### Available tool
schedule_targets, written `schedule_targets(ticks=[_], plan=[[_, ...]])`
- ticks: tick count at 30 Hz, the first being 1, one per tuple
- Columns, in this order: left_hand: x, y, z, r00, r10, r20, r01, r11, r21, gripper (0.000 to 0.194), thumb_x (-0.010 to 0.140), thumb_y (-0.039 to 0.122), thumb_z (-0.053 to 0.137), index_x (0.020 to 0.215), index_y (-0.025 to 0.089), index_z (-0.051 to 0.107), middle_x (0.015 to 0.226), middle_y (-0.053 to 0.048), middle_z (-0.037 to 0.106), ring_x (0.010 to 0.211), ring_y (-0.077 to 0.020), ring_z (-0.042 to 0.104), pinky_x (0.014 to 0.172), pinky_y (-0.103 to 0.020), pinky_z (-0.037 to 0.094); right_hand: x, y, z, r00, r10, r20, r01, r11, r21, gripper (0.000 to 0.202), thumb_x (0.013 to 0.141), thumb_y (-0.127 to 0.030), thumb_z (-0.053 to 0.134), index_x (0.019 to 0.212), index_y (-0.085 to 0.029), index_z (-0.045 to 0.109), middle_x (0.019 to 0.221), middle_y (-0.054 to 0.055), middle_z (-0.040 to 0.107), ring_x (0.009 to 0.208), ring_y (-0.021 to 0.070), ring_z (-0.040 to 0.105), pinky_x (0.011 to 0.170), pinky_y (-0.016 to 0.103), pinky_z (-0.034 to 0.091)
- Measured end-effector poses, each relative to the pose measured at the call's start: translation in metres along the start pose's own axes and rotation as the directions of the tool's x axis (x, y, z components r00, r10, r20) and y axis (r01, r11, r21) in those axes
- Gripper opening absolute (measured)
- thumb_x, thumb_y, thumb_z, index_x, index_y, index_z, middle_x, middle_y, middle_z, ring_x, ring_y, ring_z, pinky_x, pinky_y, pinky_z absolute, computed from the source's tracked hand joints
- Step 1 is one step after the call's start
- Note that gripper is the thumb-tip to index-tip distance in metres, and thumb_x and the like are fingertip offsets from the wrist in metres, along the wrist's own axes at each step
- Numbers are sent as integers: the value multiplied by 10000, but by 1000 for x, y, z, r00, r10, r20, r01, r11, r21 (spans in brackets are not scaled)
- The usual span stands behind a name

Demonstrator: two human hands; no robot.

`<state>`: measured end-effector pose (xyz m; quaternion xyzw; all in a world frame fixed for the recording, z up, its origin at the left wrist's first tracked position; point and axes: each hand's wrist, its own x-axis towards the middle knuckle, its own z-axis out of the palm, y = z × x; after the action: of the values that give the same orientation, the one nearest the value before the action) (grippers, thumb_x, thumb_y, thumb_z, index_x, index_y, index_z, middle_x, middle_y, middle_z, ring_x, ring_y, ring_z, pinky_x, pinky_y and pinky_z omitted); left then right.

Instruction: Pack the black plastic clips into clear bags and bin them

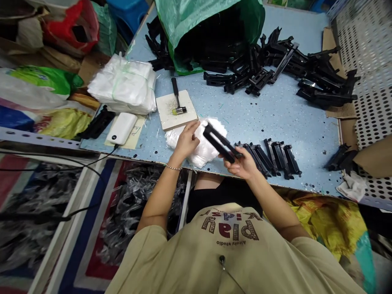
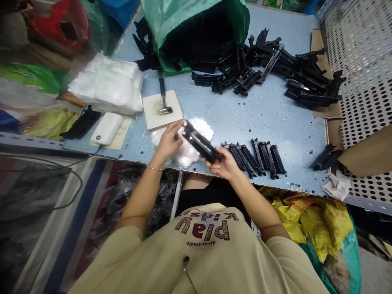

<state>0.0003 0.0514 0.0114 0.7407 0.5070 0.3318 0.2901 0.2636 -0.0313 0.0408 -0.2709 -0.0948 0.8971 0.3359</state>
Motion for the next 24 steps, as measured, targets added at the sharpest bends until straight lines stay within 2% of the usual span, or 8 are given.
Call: schedule_targets(ticks=[4, 7, 11, 13, 16, 19, 22, 24], plan=[[-18, 7, -2, 990, 105, -99, -106, 994, -4, 717, 888, 42, 612, 1556, 287, 525, 1589, -118, 539, 1206, -228, 681, 966, -349, 628, 6, 20, -7, 976, 203, 85, -216, 954, 209, 577, 1084, -496, 299, 1180, -44, 645, 659, 52, 662, 425, 57, 319, 351, 120, 346], [-35, 16, -7, 978, 136, -160, -132, 991, 39, 753, 935, 45, 560, 1625, 312, 422, 1622, -132, 492, 1191, -226, 701, 948, -345, 642, 16, 25, -6, 957, 269, 108, -289, 913, 289, 567, 1095, -487, 264, 1214, -60, 617, 678, 44, 637, 450, 61, 380, 367, 105, 378], [-60, 40, -4, 938, 327, -119, -303, 936, 180, 801, 946, 16, 476, 1686, 275, 310, 1648, -142, 472, 1458, -304, 558, 1152, -434, 570, 20, 25, -1, 956, 289, 58, -293, 914, 282, 499, 1092, -477, 301, 1138, -91, 614, 698, 35, 634, 458, 56, 376, 372, 106, 388], [-72, 55, 5, 905, 426, -13, -418, 892, 172, 821, 960, 6, 425, 1714, 262, 224, 1668, -144, 453, 1520, -301, 498, 1198, -439, 541, 24, 27, 5, 978, 203, -44, -191, 962, 197, 404, 1068, -476, 403, 1040, -133, 615, 702, 21, 629, 463, 57, 363, 379, 119, 382], [-80, 73, 23, 851, 512, 119, -522, 850, 71, 836, 975, 1, 376, 1731, 264, 133, 1653, -155, 464, 1520, -279, 503, 1210, -440, 539, 27, 39, 14, 943, -207, -262, 155, 967, -203, 265, 985, -450, 590, 905, -197, 591, 709, -19, 579, 533, 85, 437, 475, 171, 453], [-82, 80, 30, 835, 534, 135, -540, 841, 13, 805, 1001, 68, 438, 1730, 227, 134, 1593, -196, 501, 1494, -297, 529, 1195, -467, 550, 17, 51, 25, 789, -598, -137, 311, 583, -751, 282, 886, -425, 719, 1047, -206, 644, 973, 36, 647, 880, 181, 621, 787, 309, 597], [-101, 81, 2, 881, 464, 91, -467, 884, 14, 650, 1021, 191, 555, 1649, 249, 398, 1453, -162, 628, 1357, -285, 637, 1147, -459, 585, -12, 48, 31, 869, -449, 207, 345, 252, -904, 652, 900, -483, 727, 1457, -201, 539, 1319, 126, 613, 1113, 242, 639, 967, 417, 596], [-130, 76, -37, 968, 236, 89, -242, 968, 64, 475, 995, 283, 642, 1469, 319, 630, 1342, -91, 710, 1226, -268, 703, 1104, -444, 613, -36, 34, 28, 915, -269, 301, 341, 117, -933, 688, 981, -538, 636, 1570, -227, 461, 1395, 148, 603, 1104, 248, 669, 966, 437, 599]])
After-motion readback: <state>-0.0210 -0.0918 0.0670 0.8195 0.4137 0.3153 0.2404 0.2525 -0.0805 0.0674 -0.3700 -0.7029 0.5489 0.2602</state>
